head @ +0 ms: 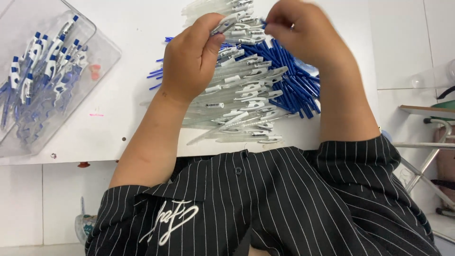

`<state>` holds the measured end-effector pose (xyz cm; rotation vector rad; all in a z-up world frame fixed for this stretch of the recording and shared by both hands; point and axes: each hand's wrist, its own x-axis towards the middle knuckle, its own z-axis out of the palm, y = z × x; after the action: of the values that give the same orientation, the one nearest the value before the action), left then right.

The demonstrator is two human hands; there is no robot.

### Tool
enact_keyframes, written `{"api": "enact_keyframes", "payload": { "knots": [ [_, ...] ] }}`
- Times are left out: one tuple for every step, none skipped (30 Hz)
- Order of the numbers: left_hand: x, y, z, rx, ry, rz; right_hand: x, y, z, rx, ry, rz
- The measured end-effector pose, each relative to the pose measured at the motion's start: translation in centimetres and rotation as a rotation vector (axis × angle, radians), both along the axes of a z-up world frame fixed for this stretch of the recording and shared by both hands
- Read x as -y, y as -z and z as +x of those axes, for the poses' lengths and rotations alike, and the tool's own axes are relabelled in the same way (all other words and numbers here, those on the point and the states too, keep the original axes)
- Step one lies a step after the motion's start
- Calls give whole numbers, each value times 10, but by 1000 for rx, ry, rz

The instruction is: Rapidly assembling pens by inserting ink refills into pen bodies and placing them into a storage bin.

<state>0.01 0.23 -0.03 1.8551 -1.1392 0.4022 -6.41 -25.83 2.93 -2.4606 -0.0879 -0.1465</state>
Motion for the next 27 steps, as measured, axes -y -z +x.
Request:
{"api": "enact_keyframes", "payload": {
  "knots": [
    [1, 4, 1, -4, -3, -2, 1, -3, -6, -4, -3, -2],
    [2, 8, 2, 23, 23, -27, 2, -6, -12, 94, -90, 164],
    [3, 11, 5, 55, 47, -52, 4, -11, -16, 197, -179, 329],
    [4, 12, 4, 57, 43, -54, 0, -12, -18, 198, -183, 327],
    [4, 12, 5, 40, 53, -46, -4, -14, -20, 274, -217, 418],
    [5, 13, 5, 23, 64, -38, -7, -16, -22, 350, -249, 510],
    [5, 11, 4, 23, 64, -36, -11, -14, -21, 351, -249, 512],
    [5, 11, 3, -3, 57, -26, -14, -12, -19, 358, -233, 577],
    [5, 10, 2, -30, 51, -17, -17, -10, -18, 365, -216, 641],
    [4, 8, 1, -30, 52, -15, -17, -7, -16, 366, -214, 642],
    [5, 7, 0, -30, 49, -6, -16, -4, -14, 382, -246, 623],
    [5, 6, 0, -30, 45, 3, -15, -2, -11, 399, -278, 603],
    [5, 6, 0, -31, 44, 2, -17, -2, -11, 398, -279, 602],
    [5, 7, 0, -29, 44, 3, -19, -3, -11, 392, -283, 591],
    [4, 8, -1, -30, 43, 5, -23, -3, -11, 383, -289, 583],
    [4, 7, -2, -33, 40, 5, -24, -1, -11, 379, -291, 584],
    [5, 6, -2, -28, 42, 9, -24, 1, -9, 363, -307, 610],
    [5, 5, -2, -23, 44, 13, -25, 2, -8, 347, -323, 635],
    [5, 5, -2, -22, 41, 12, -27, 2, -8, 347, -326, 634],
    [5, 4, -2, -42, 39, 27, -28, 1, -9, 306, -310, 650],
    [4, 5, -3, -65, 38, 44, -30, 1, -10, 262, -293, 667],
    [5, 5, -4, -67, 37, 43, -34, -2, -11, 260, -293, 667],
    [5, 5, -4, -94, 48, 54, -37, -4, -12, 258, -266, 635],
    [6, 5, -4, -121, 60, 66, -41, -7, -14, 255, -239, 603],
    [6, 5, -3, -122, 58, 65, -41, -3, -13, 254, -241, 603],
    [6, 6, -3, -141, 67, 73, -42, 0, -13, 283, -232, 586],
    [6, 6, -3, -160, 75, 80, -42, 3, -13, 312, -222, 569]
  ]
}}
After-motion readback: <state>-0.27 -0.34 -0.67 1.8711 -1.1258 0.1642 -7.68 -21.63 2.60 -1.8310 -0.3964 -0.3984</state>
